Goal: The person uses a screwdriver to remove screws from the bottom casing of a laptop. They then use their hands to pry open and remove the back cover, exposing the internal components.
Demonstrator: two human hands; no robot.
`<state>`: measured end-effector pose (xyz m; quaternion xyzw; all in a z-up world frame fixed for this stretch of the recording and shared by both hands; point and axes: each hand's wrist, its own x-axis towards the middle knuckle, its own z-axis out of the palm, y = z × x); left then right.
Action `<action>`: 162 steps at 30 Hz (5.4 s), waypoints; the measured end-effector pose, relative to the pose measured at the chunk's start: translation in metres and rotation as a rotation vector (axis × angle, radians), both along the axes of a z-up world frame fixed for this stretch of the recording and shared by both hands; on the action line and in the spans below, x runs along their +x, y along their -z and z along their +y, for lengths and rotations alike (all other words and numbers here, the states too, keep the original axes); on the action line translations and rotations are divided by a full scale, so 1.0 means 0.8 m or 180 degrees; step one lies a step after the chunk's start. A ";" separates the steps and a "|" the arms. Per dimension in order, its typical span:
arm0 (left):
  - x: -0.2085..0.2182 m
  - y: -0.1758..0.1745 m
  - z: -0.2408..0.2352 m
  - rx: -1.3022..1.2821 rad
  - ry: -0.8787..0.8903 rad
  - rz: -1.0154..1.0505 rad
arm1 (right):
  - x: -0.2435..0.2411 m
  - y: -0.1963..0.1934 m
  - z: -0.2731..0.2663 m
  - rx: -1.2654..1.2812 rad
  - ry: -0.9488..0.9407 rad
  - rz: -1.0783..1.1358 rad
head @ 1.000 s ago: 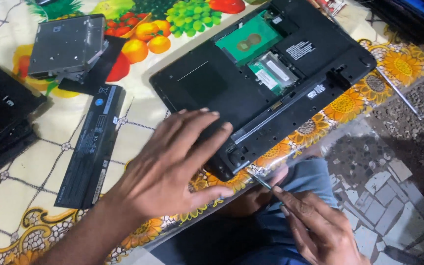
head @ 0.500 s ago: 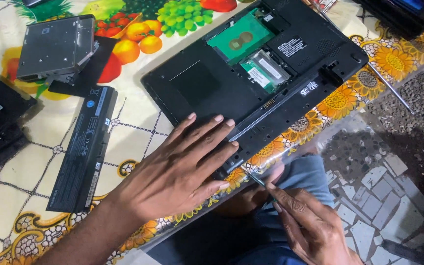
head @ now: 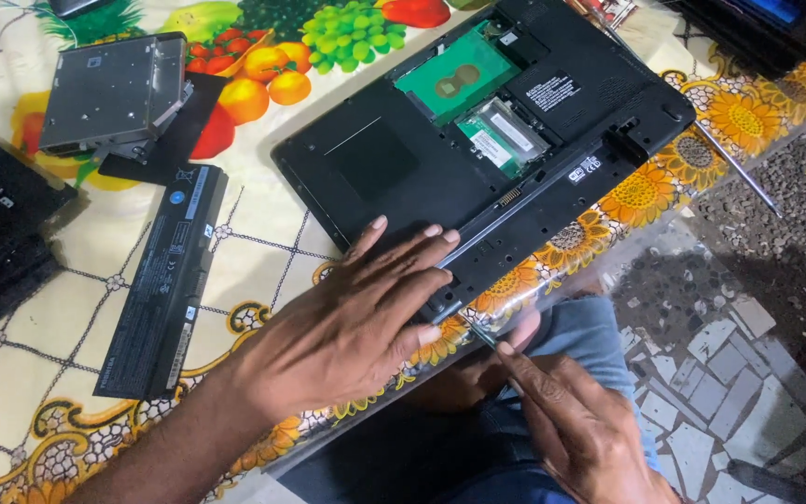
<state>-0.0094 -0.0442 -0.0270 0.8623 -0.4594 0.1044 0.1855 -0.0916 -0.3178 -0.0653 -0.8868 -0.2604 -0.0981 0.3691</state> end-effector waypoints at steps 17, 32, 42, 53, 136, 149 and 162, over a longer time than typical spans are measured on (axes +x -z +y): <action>0.003 -0.024 0.002 0.0329 -0.0041 -0.0017 | 0.052 -0.138 0.016 -0.2009 -0.0844 0.0833; 0.054 -0.066 0.000 0.2136 0.0974 -0.1513 | 0.056 -0.125 -0.005 -0.1645 -0.0889 0.0787; 0.072 -0.041 0.012 0.1795 0.1267 -0.1387 | 0.001 0.011 -0.012 0.0057 -0.0740 0.0080; 0.059 -0.024 0.009 0.0456 0.1069 -0.0673 | 0.000 0.010 0.011 0.0142 -0.0565 -0.0020; 0.178 -0.042 0.031 0.0179 -0.2551 0.1800 | 0.149 0.003 -0.089 0.1999 0.1124 0.1155; 0.107 -0.084 0.024 0.0220 -0.2835 0.2170 | 0.226 0.018 -0.130 0.1626 0.0259 0.1406; 0.050 -0.111 0.035 0.0114 -0.3315 0.2767 | 0.292 -0.068 -0.043 0.2315 0.0309 0.1878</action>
